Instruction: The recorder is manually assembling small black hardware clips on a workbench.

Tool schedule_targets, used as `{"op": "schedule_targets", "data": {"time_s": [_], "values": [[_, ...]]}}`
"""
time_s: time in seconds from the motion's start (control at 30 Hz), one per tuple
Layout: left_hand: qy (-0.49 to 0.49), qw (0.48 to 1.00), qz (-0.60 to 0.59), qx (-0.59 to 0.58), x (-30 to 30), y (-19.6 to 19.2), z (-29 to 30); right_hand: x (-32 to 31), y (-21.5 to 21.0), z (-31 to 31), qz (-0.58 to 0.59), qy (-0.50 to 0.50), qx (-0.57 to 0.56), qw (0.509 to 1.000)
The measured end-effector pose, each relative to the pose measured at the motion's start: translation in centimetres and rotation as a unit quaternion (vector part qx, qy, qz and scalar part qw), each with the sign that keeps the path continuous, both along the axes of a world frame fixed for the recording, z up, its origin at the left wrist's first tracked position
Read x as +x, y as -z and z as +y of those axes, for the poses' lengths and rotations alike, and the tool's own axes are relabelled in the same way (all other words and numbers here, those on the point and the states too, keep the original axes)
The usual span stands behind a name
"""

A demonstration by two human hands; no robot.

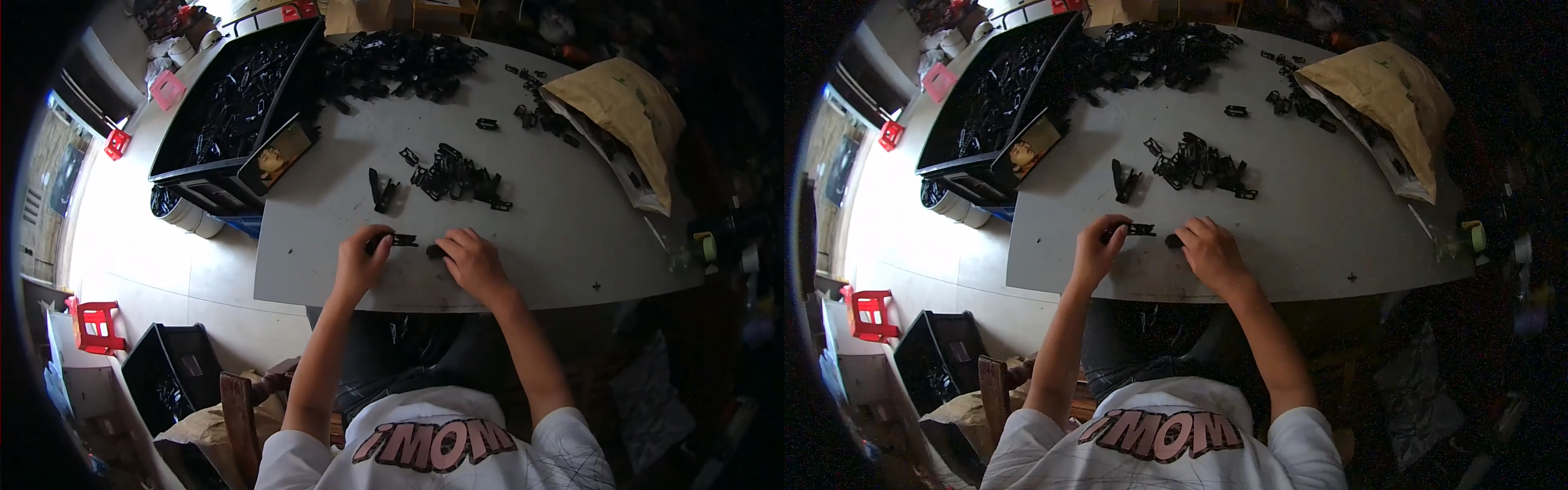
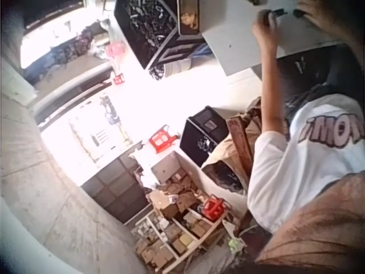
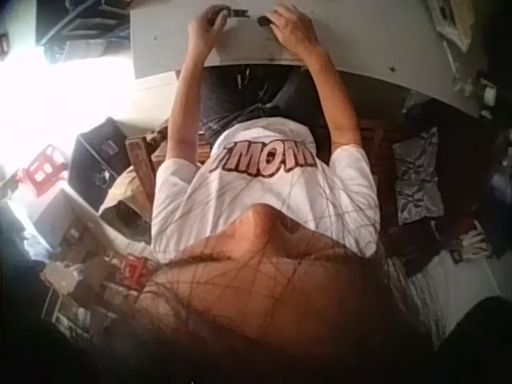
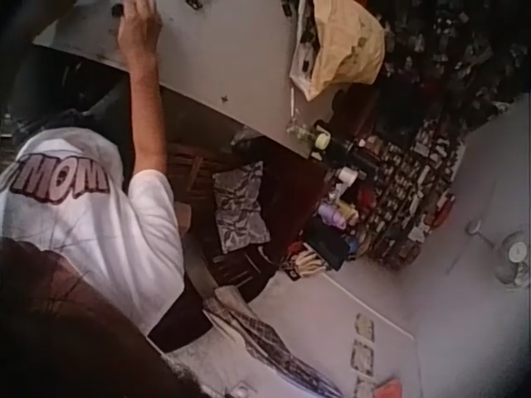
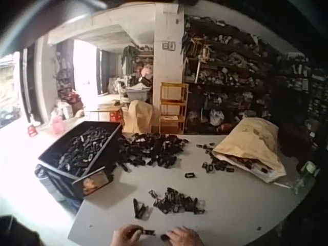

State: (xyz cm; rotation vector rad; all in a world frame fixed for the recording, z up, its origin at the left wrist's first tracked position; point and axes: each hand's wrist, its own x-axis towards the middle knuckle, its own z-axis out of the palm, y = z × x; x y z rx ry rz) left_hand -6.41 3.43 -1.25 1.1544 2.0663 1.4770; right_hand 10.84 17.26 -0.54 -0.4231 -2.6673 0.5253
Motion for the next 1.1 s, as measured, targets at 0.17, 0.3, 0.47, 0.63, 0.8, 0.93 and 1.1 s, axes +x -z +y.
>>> {"op": "schedule_targets", "data": {"time_s": [0.17, 0.3, 0.47, 0.63, 0.8, 0.93, 1.1], "values": [[0.021, 0.996, -0.085, -0.032, 1.0, 0.5, -1.5, 0.0, 0.1, -0.5, -0.005, 0.028, -0.057, 0.998], [0.063, 0.992, -0.091, -0.055, 2.0, 0.1, -1.2, -0.4, -1.3, -1.6, 0.051, -0.018, -0.107, 0.993], [0.039, 0.998, -0.054, -0.018, 3.7, 0.1, -0.3, -0.9, -1.5, -2.6, 0.012, -0.029, -0.067, 0.997], [0.071, 0.994, -0.077, -0.022, 3.7, 0.0, -0.2, -0.4, -2.3, -3.3, 0.039, 0.007, -0.144, 0.989], [0.143, 0.968, -0.2, 0.048, 4.1, -0.6, -0.4, 0.9, 0.8, -2.2, 0.1, 0.047, -0.543, 0.833], [0.127, 0.967, -0.214, 0.054, 3.7, -0.4, -0.2, 0.6, 1.5, -1.8, 0.089, 0.031, -0.543, 0.835], [-0.06, 0.994, -0.071, 0.05, 0.6, 0.3, 0.7, -3.3, 0.9, 3.0, 0.111, 0.15, -0.169, 0.968]]}}
